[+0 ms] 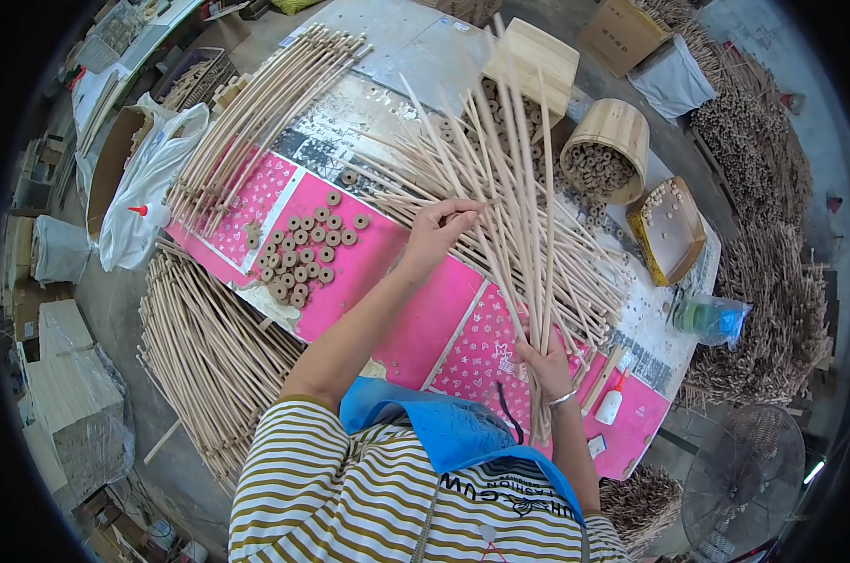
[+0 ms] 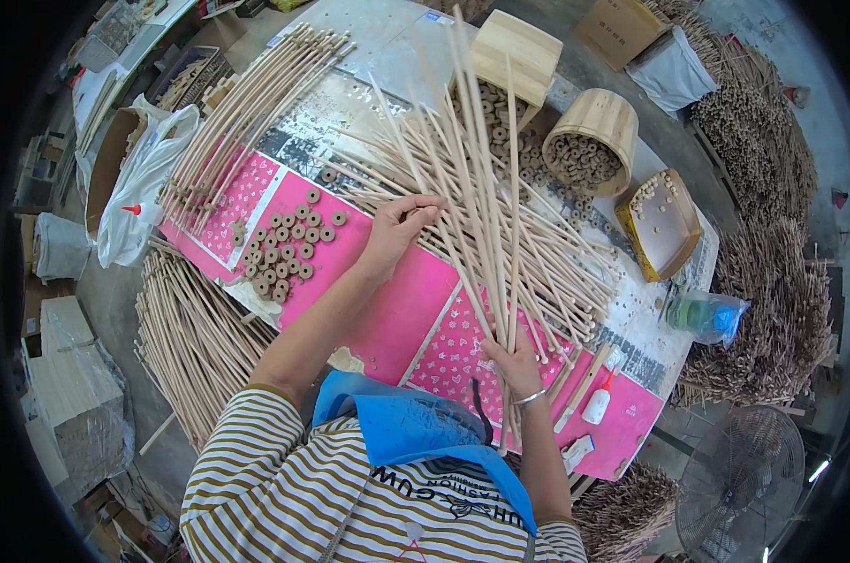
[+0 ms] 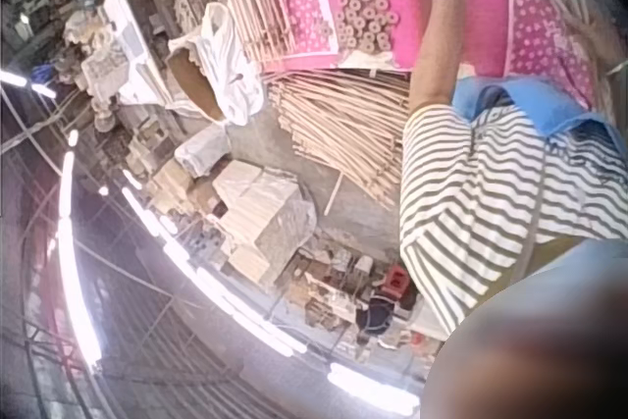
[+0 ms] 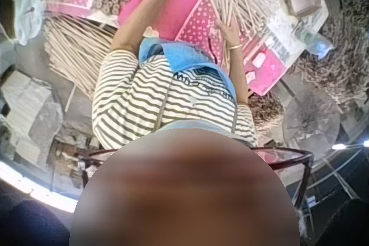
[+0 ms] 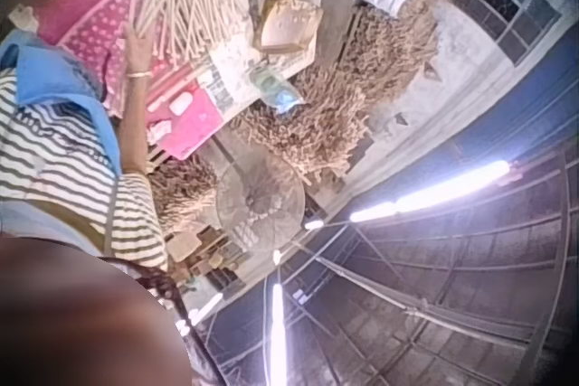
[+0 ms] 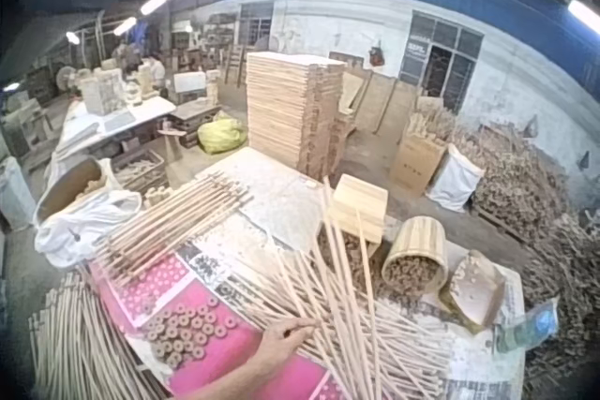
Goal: The person is threading small wooden rings onto long wooden sticks to assemble a product.
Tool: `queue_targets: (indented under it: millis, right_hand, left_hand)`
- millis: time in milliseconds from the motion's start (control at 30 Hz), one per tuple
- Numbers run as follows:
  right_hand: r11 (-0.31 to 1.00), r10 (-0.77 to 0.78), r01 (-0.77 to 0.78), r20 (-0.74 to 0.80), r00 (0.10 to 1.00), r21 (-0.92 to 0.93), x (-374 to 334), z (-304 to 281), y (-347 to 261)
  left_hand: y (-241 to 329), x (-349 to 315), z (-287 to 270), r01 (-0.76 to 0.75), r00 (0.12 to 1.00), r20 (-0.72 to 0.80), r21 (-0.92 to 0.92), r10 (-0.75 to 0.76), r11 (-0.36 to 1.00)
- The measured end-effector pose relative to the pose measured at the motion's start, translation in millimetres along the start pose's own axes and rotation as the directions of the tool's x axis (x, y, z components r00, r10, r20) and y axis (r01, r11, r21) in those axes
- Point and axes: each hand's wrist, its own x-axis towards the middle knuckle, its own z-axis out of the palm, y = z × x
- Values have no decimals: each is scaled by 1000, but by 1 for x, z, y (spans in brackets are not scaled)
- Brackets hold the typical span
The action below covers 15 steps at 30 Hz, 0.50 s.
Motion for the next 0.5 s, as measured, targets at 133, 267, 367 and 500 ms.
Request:
queue_targets:
  millis: [133, 267, 367, 500]
  right_hand:
    - [993, 66, -73, 79, 995, 92, 10, -11, -1]
    - [999, -49, 51, -155, 987, 6, 22, -20, -6]
    - [888, -383, 266, -284, 879, -375, 29, -47, -16]
    - [469, -685, 149, -252, 683, -870, 16, -84, -69]
  left_hand:
    - [15, -3, -1, -27, 1000, 3, -68, 28, 997]
    - [19, -10, -7, -67, 998, -25, -79, 65, 995]
    - [10, -11, -25, -79, 996, -53, -86, 75, 993]
    - [8, -6, -33, -111, 977, -200, -173, 75, 979]
